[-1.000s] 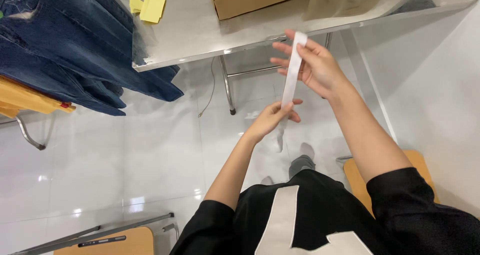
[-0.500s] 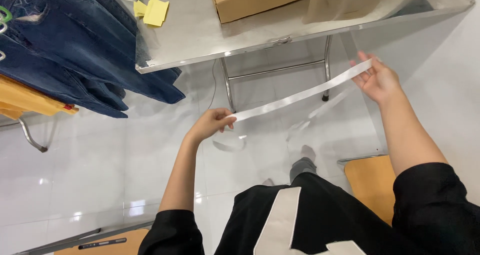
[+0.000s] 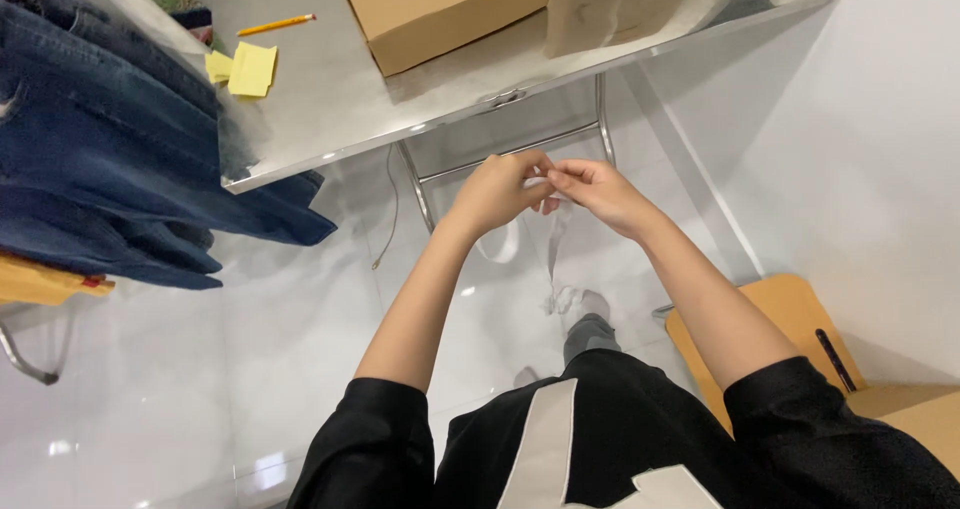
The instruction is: The person wraps a folded dark garment in a clear plastic bag on a metal table, places it into a cardboard box, closes the box, and secures it by tying a white ribbon around it.
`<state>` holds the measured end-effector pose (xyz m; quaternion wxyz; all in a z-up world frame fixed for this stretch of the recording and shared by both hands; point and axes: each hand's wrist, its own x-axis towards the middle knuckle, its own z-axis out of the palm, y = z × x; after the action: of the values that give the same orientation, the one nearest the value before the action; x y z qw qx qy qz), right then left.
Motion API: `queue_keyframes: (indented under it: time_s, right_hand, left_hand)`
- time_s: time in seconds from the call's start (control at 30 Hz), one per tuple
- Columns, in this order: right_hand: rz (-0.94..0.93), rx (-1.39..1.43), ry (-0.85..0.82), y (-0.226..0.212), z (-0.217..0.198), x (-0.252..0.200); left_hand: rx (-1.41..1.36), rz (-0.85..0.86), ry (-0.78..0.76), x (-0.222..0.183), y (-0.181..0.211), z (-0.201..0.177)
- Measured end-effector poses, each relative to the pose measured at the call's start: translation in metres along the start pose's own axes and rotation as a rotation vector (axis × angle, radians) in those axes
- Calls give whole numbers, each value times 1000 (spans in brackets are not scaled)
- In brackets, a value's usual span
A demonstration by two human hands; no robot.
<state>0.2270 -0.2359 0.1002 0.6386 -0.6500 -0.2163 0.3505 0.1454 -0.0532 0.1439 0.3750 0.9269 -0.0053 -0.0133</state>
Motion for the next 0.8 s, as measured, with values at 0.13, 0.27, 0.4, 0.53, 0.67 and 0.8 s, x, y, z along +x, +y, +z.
queue_keyframes:
  time_s: [0.13,0.27,0.4,0.53,0.67,0.8]
  right_hand:
    - [-82,-2,22,5,-34,-6]
    - [-121,-13,108,9,-64,-14]
    - [-110,-59,238,20,-95,-12]
    - [-116,-79,262,5,-105,-18]
    - [-89,-146,279,-6,-104,-28]
    - [-35,-199,275,-1,-109,-31]
  left_hand:
    - [-77,6,17,14,2,0]
    - [-206,25,-64,28,4,3]
    - [-238,1,-98,35,7,0]
    - [-201,-33,-107,36,4,-15]
    - [-97,-93,-84,26,13,-31]
    - [9,-135,-111,23,15,-40]
